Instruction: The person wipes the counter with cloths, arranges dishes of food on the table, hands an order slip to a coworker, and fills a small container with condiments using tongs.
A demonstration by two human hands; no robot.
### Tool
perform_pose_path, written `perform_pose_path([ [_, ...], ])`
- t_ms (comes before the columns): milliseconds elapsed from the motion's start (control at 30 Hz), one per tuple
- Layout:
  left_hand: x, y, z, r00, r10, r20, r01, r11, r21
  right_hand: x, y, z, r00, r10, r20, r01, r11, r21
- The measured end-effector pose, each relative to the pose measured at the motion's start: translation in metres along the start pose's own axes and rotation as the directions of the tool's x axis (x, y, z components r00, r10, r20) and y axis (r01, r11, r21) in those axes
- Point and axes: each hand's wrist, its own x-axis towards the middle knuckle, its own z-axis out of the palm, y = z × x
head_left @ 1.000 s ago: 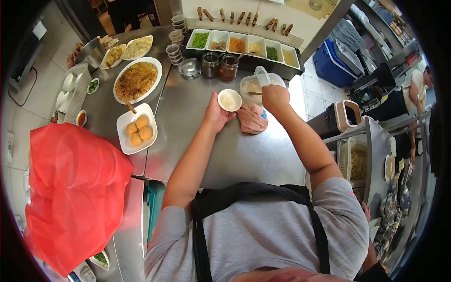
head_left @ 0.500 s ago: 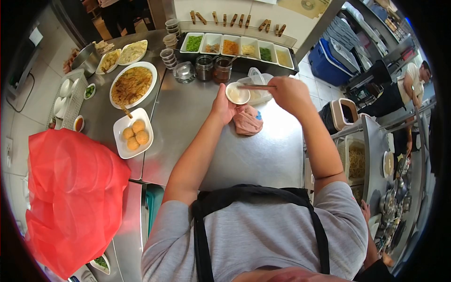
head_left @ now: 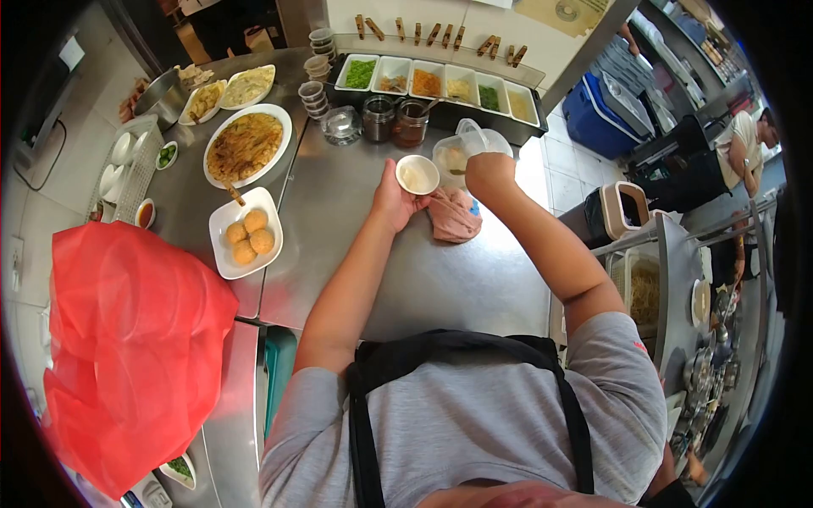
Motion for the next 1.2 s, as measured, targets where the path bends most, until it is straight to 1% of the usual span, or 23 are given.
perform_pose_path([
  [33,-0.001,0.0,-0.002,1.0,0.006,0.008,-0.006,1.0,0.001,0.001,-0.001,0.003,1.0,0.011,0.013,-0.011,1.0,-0.005],
  [133,-0.001,-0.002,-0.008,0.999,0.01,0.036,-0.01,1.0,0.001,0.001,0.013,0.007,0.996,0.09,-0.016,-0.087,0.989,0.118],
  [167,0.0,-0.002,-0.009,0.999,0.007,0.047,-0.007,1.0,-0.001,0.001,0.021,0.017,0.994,0.101,-0.044,-0.091,0.978,0.186],
  [267,0.006,-0.002,-0.003,0.999,-0.01,0.04,0.011,0.999,-0.032,-0.003,0.042,0.028,0.99,0.132,-0.045,-0.116,0.959,0.26],
  [300,0.008,-0.002,-0.001,0.999,-0.018,0.029,0.02,0.999,-0.047,-0.007,0.046,0.027,0.979,0.179,-0.099,-0.142,0.944,0.299],
  [400,0.018,-0.003,-0.001,0.99,-0.036,0.134,0.034,0.999,0.019,-0.019,0.055,0.006,0.973,0.201,-0.112,-0.148,0.918,0.369],
  [433,0.021,-0.004,0.0,0.99,-0.027,0.141,0.022,0.999,0.037,-0.022,0.057,0.0,0.967,0.224,-0.122,-0.161,0.909,0.385],
  [500,0.025,-0.004,0.008,0.988,-0.009,0.154,-0.003,0.997,0.073,-0.032,0.056,-0.022,0.97,0.184,-0.161,-0.109,0.916,0.387],
  [533,0.027,-0.005,0.012,0.989,-0.002,0.145,-0.006,0.998,0.057,-0.038,0.053,-0.032,0.97,0.164,-0.18,-0.084,0.919,0.386],
  [567,0.027,-0.004,0.018,0.991,0.003,0.137,-0.008,0.999,0.042,-0.043,0.049,-0.036,0.963,0.118,-0.243,-0.018,0.926,0.378],
  [667,0.027,-0.002,0.034,0.993,-0.012,0.117,0.012,1.0,0.0,-0.051,0.033,-0.045,0.95,-0.053,-0.308,0.101,0.985,0.141],
  [700,0.027,-0.002,0.037,0.994,-0.019,0.111,0.021,1.0,-0.015,-0.052,0.03,-0.042,0.931,-0.102,-0.349,0.118,0.993,0.024],
  [800,0.026,-0.003,0.038,0.985,-0.016,0.171,0.023,0.999,-0.038,-0.058,0.03,-0.058,0.918,-0.155,-0.366,0.14,0.988,-0.066],
  [900,0.025,-0.003,0.038,0.99,-0.019,0.139,0.021,1.0,-0.013,-0.061,0.037,-0.07,0.898,-0.184,-0.4,0.161,0.983,-0.091],
  [1000,0.028,-0.003,0.037,0.991,0.004,0.136,0.002,0.999,-0.044,-0.06,0.04,-0.077,0.898,-0.127,-0.422,0.141,0.99,0.003],
  [1100,0.026,-0.002,0.038,0.992,0.041,0.115,-0.039,0.999,-0.013,-0.052,0.04,-0.081,0.955,0.03,-0.294,0.025,0.983,0.181],
  [1200,0.024,0.001,0.037,0.991,0.049,0.122,-0.045,0.998,-0.038,-0.04,0.051,-0.066,0.965,0.111,-0.236,-0.045,0.962,0.269],
])
